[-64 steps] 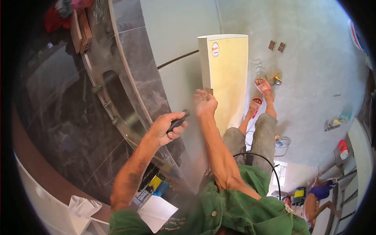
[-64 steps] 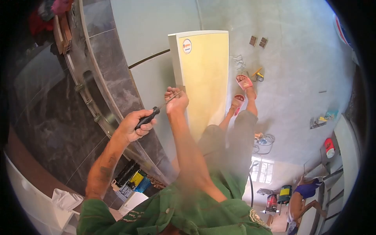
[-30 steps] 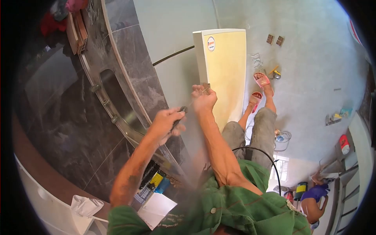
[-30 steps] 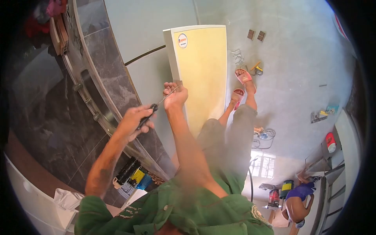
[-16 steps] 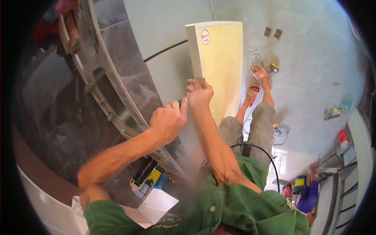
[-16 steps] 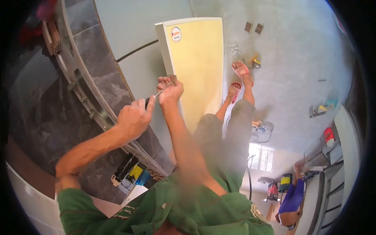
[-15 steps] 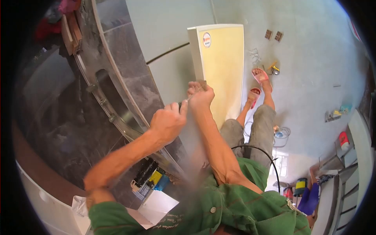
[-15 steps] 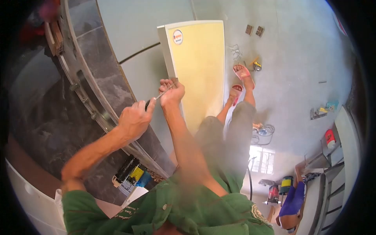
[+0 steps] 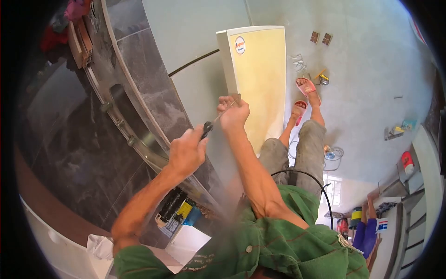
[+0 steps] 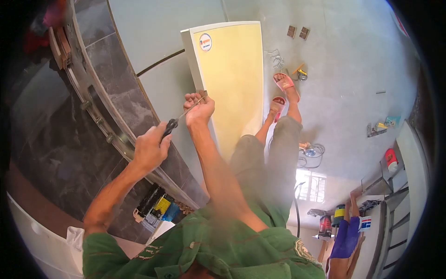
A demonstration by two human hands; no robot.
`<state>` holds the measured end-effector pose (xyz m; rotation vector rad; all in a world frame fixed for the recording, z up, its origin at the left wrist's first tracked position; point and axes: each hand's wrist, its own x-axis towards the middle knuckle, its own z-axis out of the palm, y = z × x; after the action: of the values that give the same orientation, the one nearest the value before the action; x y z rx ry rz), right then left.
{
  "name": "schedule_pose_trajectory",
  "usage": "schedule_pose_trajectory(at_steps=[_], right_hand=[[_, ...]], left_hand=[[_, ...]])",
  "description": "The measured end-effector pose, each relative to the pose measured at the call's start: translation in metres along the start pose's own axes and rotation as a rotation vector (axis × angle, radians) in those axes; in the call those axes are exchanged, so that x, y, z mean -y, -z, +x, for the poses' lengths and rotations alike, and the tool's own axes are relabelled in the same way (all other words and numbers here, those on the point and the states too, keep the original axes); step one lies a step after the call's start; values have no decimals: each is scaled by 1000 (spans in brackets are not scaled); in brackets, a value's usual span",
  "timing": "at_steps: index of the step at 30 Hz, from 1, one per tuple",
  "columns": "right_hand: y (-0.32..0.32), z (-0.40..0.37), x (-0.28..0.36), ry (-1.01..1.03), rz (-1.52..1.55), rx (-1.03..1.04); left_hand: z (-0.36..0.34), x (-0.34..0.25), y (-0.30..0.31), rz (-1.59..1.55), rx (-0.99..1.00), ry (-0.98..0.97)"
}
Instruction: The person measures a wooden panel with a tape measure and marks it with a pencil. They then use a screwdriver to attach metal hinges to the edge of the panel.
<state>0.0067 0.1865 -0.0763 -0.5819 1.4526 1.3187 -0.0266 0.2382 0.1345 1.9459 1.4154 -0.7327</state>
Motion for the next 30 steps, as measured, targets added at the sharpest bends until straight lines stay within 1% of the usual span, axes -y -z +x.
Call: schedule_pose_trajectory(at_steps=[1, 2, 4, 5, 6, 7, 8, 9, 10, 11, 12, 13, 14, 15, 16, 17, 19, 22, 23, 26, 30], right_hand=[[2, -1, -1, -16, -5, -2], [3, -3, -3, -6, -7, -34], [-3, -2, -5, 21, -5, -75], [-7, 2, -4, 8, -3, -61], [-5, 1, -3, -4, -5, -59], [-2, 0, -2, -20, -7, -60], [-2, 0, -2, -7, -18, -49], [-2, 0, -3, 4, -28, -38], [-1, 0, -4, 15, -37, -31], [-1, 0, -5, 23, -44, -28], [-1, 1, -6, 32, -50, -23], [-1, 1, -6, 41, -57, -20], [-1, 0, -7, 30, -40, -10], [-1, 0, -7, 24, -20, 0], [0, 0, -6, 20, -2, 9], [0, 2, -3, 1, 8, -4], [3, 5, -5, -55, 25, -33], [2, 5, -6, 17, -36, 10], [-1, 6, -4, 12, -32, 25], [2, 3, -4, -8, -18, 25], [-4, 3, -5, -1, 7, -12]], left_hand=[[-3, 0, -3, 74, -32, -63], [-4, -1, -3, 84, -68, -94], [-3, -2, -4, -25, -140, -78], [0, -5, -3, -214, -133, 62], [-1, -11, -2, -599, -56, 395], [-1, -16, 0, -917, -12, 673], [0, -21, 5, -1104, 3, 855], [-3, -15, 5, -1321, 34, 967], [-7, -5, 5, -1450, 75, 1008], [-9, 1, 6, -1513, 100, 1024], [-10, 6, 6, -1502, 120, 1008], [-9, 9, 6, -1418, 135, 963], [-10, 9, 4, -1222, 120, 856], [-12, 5, 1, -791, 47, 553], [-15, 3, -4, -244, -74, 174], [-17, 0, -7, 69, -199, -30], [-23, -3, -7, 60, -225, -68], [-13, -11, -1, 52, -287, -160], [-9, -11, 0, 47, -305, -193], [-2, -2, 3, -1382, 94, 1001], [4, 20, 5, -1482, 197, 973]])
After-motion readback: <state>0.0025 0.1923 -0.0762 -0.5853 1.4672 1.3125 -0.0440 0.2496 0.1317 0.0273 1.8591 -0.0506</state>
